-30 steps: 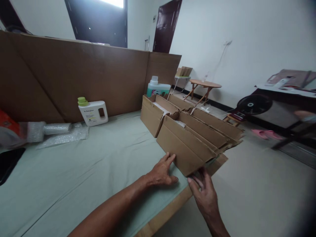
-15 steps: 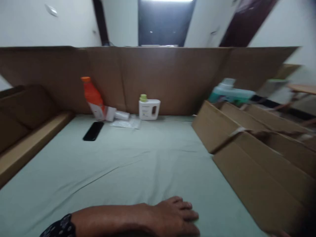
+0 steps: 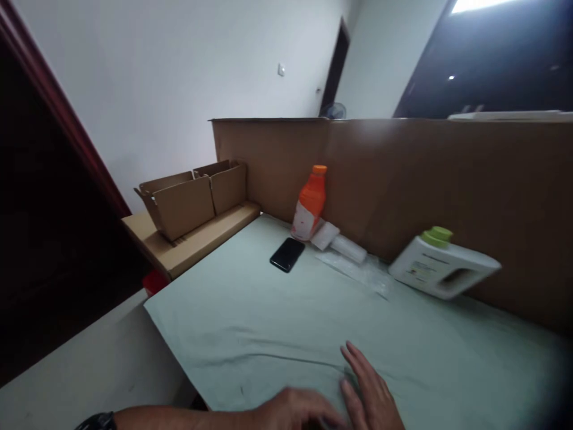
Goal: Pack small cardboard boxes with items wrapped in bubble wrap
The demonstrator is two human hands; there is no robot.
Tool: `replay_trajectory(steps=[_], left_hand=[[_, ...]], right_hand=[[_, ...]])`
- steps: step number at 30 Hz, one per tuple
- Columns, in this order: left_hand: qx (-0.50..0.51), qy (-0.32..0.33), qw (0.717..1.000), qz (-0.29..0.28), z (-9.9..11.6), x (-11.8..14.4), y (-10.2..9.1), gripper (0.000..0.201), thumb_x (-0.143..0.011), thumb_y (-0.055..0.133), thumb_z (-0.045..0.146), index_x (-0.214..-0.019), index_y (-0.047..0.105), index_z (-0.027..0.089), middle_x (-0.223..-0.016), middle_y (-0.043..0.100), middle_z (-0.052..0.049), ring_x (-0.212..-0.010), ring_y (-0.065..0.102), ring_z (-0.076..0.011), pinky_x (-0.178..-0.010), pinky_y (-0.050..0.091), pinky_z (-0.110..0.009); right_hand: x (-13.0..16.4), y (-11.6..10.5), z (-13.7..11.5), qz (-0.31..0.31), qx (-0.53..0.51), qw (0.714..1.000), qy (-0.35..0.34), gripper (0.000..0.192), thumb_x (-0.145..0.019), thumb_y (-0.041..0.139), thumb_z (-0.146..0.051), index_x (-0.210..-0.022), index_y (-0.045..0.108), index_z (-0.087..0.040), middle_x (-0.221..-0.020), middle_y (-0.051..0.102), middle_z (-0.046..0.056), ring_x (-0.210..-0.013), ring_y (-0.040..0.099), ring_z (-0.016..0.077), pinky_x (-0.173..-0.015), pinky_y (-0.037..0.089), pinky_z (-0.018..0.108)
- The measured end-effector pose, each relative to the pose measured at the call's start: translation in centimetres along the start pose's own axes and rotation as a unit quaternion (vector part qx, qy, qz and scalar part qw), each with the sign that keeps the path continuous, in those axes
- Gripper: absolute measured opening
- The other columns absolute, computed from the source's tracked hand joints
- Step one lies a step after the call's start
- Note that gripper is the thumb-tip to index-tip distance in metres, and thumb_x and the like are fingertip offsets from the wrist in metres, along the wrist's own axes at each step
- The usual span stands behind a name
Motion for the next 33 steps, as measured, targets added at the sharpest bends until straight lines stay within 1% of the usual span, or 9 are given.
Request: replay_trajectory(steps=[4, 11, 18, 21, 26, 29, 31, 32, 33], left_hand=[[0.19, 0.058, 0.964, 0.176, 1.5, -2.3, -3.4, 0.066, -0.056, 0.087, 0.044, -0.112, 0.067, 0.014, -0.111, 0.07, -0.013, -0.102, 0.064, -0.0257, -0.093, 0.046, -0.037], [0.326, 0.044, 0.853, 0.406, -1.4, -4.0, -7.1, 0.054, -0.047, 0.088, 0.047, -0.081, 0.062, 0.015, -0.078, 0.065, -0.006, -0.078, 0.059, -0.0191, -0.078, 0.045, -0.032], [0.436, 0.077, 0.821, 0.36, -0.2, -1.7, -10.6, 0.068, -0.036, 0.096, 0.05, -0.079, 0.062, 0.011, -0.075, 0.064, -0.005, -0.069, 0.06, -0.0158, -0.068, 0.047, -0.03], [0.419, 0.093, 0.856, 0.289, 1.2, -1.8, -11.0, 0.065, -0.038, 0.097, 0.044, -0.081, 0.062, 0.011, -0.075, 0.066, -0.005, -0.065, 0.061, -0.0141, -0.066, 0.049, -0.029], [0.375, 0.0, 0.904, 0.207, 0.2, -1.5, -9.5, 0.062, -0.039, 0.092, 0.046, -0.079, 0.056, 0.015, -0.056, 0.061, 0.0, -0.047, 0.056, -0.0138, -0.051, 0.046, -0.028], [0.289, 0.036, 0.926, 0.241, 4.1, 0.6, -12.3, 0.042, -0.059, 0.078, 0.048, -0.076, 0.055, 0.018, -0.057, 0.06, 0.0, -0.051, 0.058, -0.0149, -0.056, 0.049, -0.03], [0.048, 0.126, 0.933, 0.333, 10.8, 3.3, -17.4, 0.024, -0.074, 0.068, 0.04, -0.079, 0.061, 0.017, -0.071, 0.067, -0.005, -0.067, 0.064, -0.0178, -0.071, 0.053, -0.034], [-0.123, 0.162, 0.886, 0.416, 14.9, 5.3, -20.5, 0.017, -0.08, 0.064, 0.034, -0.084, 0.064, 0.018, -0.083, 0.071, -0.007, -0.081, 0.067, -0.02, -0.08, 0.054, -0.035], [-0.285, 0.174, 0.801, 0.496, 18.9, 7.3, -23.3, 0.016, -0.08, 0.063, 0.029, -0.093, 0.066, 0.019, -0.097, 0.073, -0.008, -0.097, 0.067, -0.0229, -0.093, 0.052, -0.038]], right_hand=[[-6.3, 2.4, -2.8, 0.052, -0.068, 0.995, 0.047, 0.04, -0.102, 0.037, -0.038, -0.136, 0.054, -0.028, -0.144, 0.057, 0.008, -0.126, 0.06, 0.03, -0.095, 0.055, 0.046], [-12.4, 3.5, -8.1, 0.124, 0.103, 0.981, -0.107, 0.034, -0.096, 0.057, -0.03, -0.129, 0.06, -0.035, -0.15, 0.051, 0.011, -0.126, 0.057, 0.0372, -0.1, 0.043, 0.057], [-15.4, 5.9, -12.3, 0.144, 0.111, 0.962, -0.203, 0.041, -0.093, 0.062, -0.02, -0.131, 0.06, -0.036, -0.152, 0.051, 0.008, -0.127, 0.058, 0.0329, -0.103, 0.04, 0.051], [-15.7, 5.5, -13.3, 0.147, 0.102, 0.962, -0.207, 0.042, -0.093, 0.061, -0.019, -0.131, 0.059, -0.036, -0.156, 0.045, 0.007, -0.13, 0.055, 0.0346, -0.103, 0.039, 0.052], [-14.1, 5.5, -13.2, 0.121, 0.107, 0.957, -0.242, 0.04, -0.091, 0.06, -0.018, -0.129, 0.06, -0.031, -0.162, 0.036, 0.008, -0.129, 0.056, 0.0365, -0.104, 0.038, 0.054], [-12.9, 5.1, -11.0, 0.111, 0.136, 0.954, -0.244, 0.038, -0.09, 0.062, -0.019, -0.126, 0.062, -0.029, -0.161, 0.037, 0.01, -0.126, 0.058, 0.0389, -0.101, 0.041, 0.056], [-11.8, 4.5, -8.8, 0.102, 0.155, 0.951, -0.246, 0.037, -0.088, 0.064, -0.018, -0.124, 0.062, -0.027, -0.161, 0.037, 0.012, -0.123, 0.06, 0.0399, -0.095, 0.047, 0.054], [-11.1, 4.2, -7.5, 0.097, 0.165, 0.949, -0.251, 0.038, -0.087, 0.066, -0.018, -0.124, 0.061, -0.027, -0.16, 0.038, 0.013, -0.12, 0.062, 0.0397, -0.091, 0.049, 0.052], [-10.4, 4.0, -6.1, 0.091, 0.174, 0.946, -0.259, 0.039, -0.086, 0.067, -0.018, -0.123, 0.062, -0.026, -0.159, 0.04, 0.014, -0.117, 0.064, 0.0388, -0.087, 0.052, 0.049]])
Point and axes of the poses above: each hand's wrist, its own x-axis away from the middle knuckle, its own y-axis out of the palm, z = x × y, the point moved 9 cm from there along -x, towards the middle knuckle
